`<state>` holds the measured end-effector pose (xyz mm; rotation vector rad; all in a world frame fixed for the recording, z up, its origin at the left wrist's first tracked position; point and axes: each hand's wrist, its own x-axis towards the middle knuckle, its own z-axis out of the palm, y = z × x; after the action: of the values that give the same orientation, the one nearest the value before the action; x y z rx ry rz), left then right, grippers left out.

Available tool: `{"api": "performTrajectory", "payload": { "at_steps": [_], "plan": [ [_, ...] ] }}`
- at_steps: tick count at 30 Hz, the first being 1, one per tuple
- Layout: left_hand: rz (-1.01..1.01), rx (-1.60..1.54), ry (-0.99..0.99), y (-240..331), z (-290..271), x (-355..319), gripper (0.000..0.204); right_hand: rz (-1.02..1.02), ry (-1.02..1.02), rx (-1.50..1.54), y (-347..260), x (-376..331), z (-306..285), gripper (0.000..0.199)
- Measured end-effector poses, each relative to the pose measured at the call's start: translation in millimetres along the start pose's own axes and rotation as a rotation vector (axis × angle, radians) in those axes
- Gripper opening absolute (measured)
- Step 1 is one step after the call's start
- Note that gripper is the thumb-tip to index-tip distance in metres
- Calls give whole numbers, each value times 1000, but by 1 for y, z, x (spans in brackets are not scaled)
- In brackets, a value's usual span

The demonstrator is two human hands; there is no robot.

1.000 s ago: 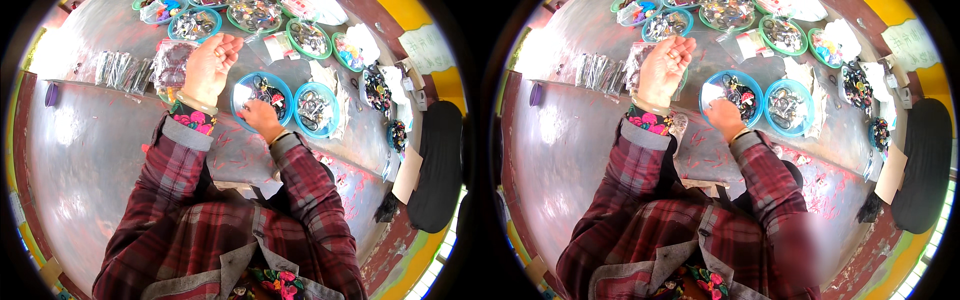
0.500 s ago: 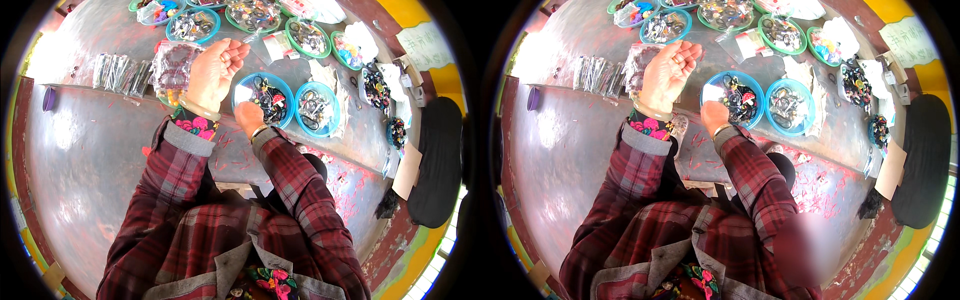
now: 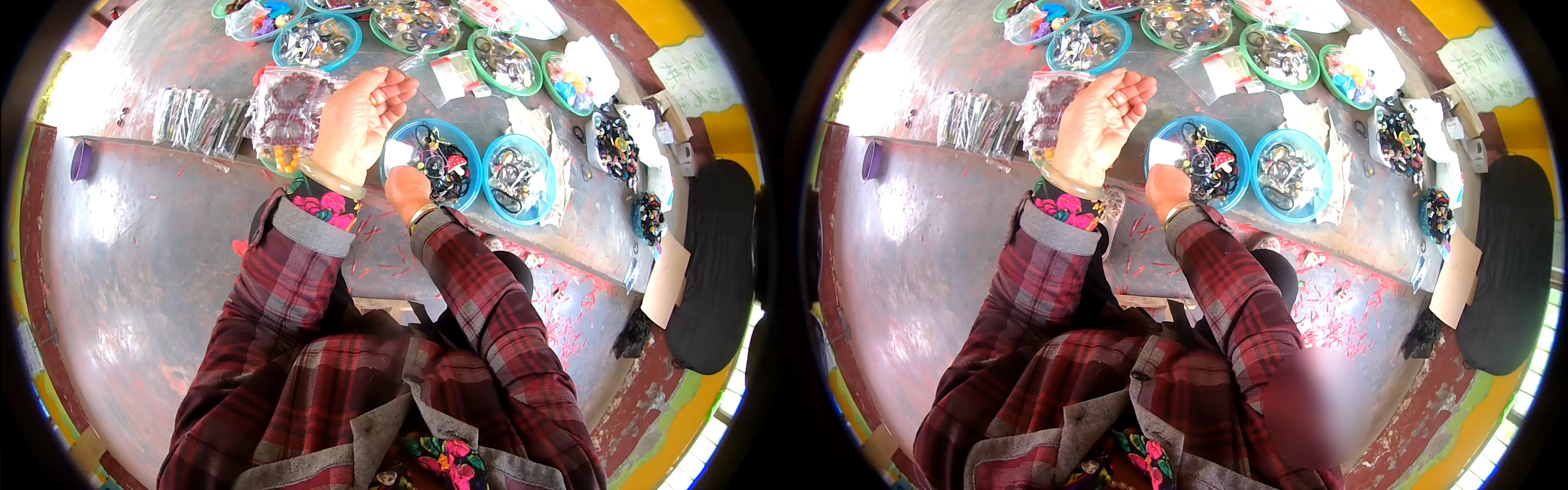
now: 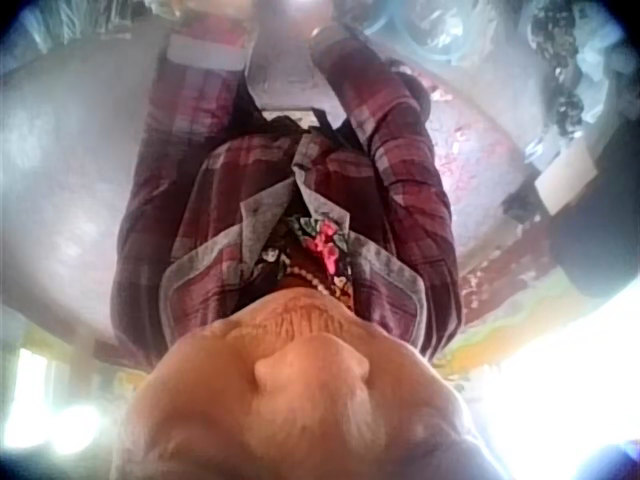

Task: The person sits on the floor and assembles hair accessories by hand. They pick up hair ties and decorative charms from bowls, attach the charms to the ties, and place the finished items into small plastic bags.

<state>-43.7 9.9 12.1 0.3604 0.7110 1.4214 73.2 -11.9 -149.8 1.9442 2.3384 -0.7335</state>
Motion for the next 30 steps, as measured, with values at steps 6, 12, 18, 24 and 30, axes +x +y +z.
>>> {"api": "performTrajectory", "payload": {
  "at_steps": [6, 12, 18, 24, 30],
  "plan": [
    [7, 2, -1, 1, -1, 0, 21, 13, 86, 30, 8, 6, 5, 23],
    [14, 8, -4, 0, -2, 1, 21, -54, 41, 149, 23, 14, 13, 20],
    [17, 22, -4, -2, 0, 0, 21, -109, 20, 147, 33, 21, 9, 16],
    [5, 27, 0, -2, 0, 0, 21, 55, 0, 377, 32, 14, -14, 16],
    [2, 33, -2, -4, 1, 0, 21, 14, 101, 332, 39, 16, -29, 13]
  ]
}}
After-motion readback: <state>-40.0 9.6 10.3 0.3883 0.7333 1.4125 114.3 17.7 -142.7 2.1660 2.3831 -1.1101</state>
